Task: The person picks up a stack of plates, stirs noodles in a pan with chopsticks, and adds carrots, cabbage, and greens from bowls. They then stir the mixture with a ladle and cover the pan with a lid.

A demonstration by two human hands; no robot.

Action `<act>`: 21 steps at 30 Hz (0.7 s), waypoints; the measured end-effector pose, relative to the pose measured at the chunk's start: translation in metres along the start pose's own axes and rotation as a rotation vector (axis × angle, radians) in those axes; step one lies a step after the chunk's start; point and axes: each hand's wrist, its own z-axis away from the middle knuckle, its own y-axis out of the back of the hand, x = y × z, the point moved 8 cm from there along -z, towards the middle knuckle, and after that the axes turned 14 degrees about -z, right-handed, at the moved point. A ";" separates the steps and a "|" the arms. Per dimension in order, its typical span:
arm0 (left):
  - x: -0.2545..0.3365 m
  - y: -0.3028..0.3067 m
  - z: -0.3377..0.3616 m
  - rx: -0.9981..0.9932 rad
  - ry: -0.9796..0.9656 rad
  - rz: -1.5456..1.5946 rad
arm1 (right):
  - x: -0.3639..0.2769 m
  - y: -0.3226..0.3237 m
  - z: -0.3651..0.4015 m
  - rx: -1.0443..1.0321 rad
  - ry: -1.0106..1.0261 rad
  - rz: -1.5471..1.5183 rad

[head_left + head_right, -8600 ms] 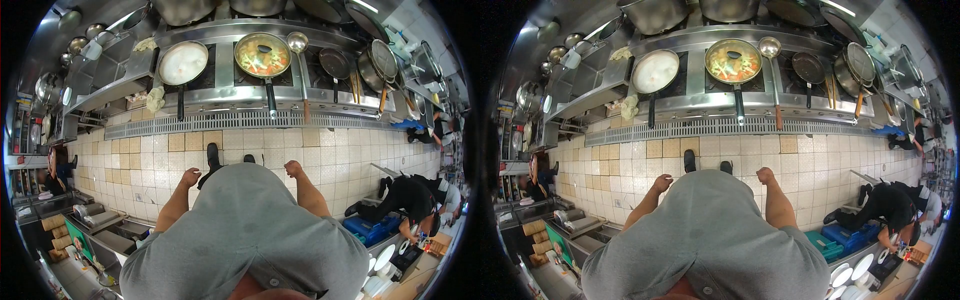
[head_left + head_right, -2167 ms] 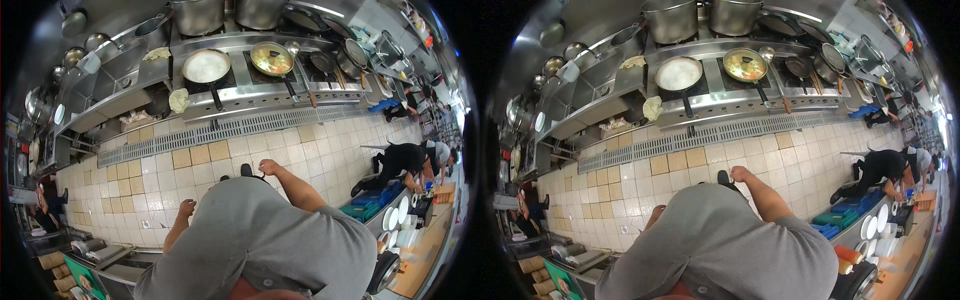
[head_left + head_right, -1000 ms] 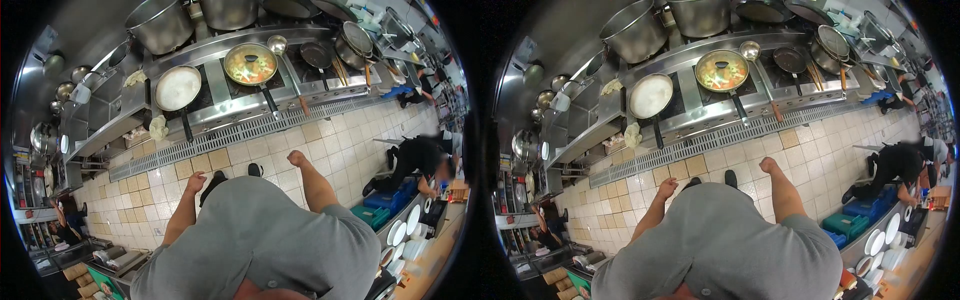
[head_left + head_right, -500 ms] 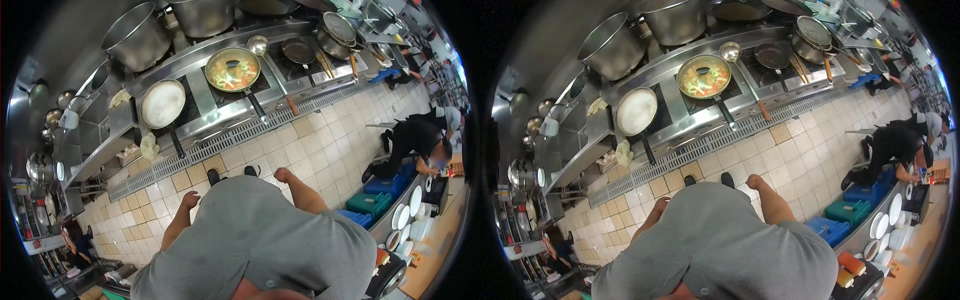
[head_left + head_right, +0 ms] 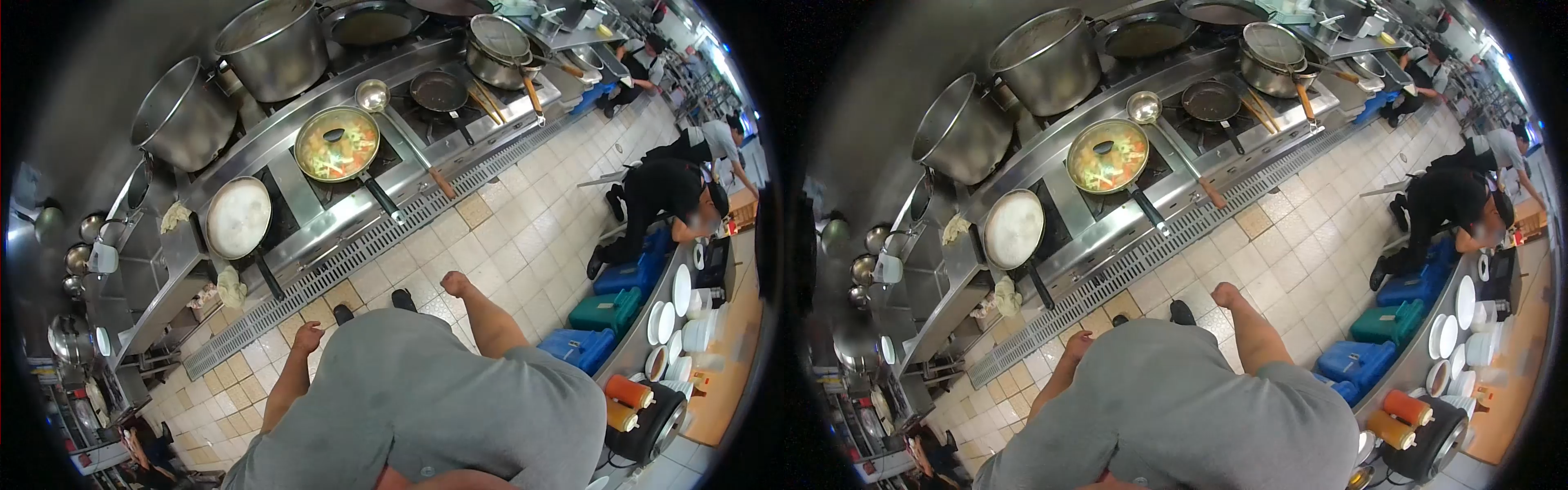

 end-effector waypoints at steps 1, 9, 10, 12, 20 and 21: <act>0.003 0.000 0.003 0.007 0.007 0.001 | -0.003 0.003 -0.001 0.074 -0.017 -0.052; 0.042 -0.011 0.053 0.064 0.096 0.043 | 0.054 -0.054 -0.073 -0.078 0.219 0.332; 0.032 -0.024 0.048 0.020 0.096 0.117 | 0.048 -0.043 -0.068 -0.090 0.243 0.350; 0.006 -0.045 0.038 0.016 0.084 0.204 | 0.047 -0.018 -0.045 -0.229 -0.052 0.156; 0.040 -0.006 0.084 0.093 0.170 -0.077 | 0.108 -0.022 -0.060 -0.371 -0.015 0.272; 0.031 -0.009 0.081 0.132 0.167 -0.019 | 0.101 -0.020 -0.052 -0.454 -0.112 0.298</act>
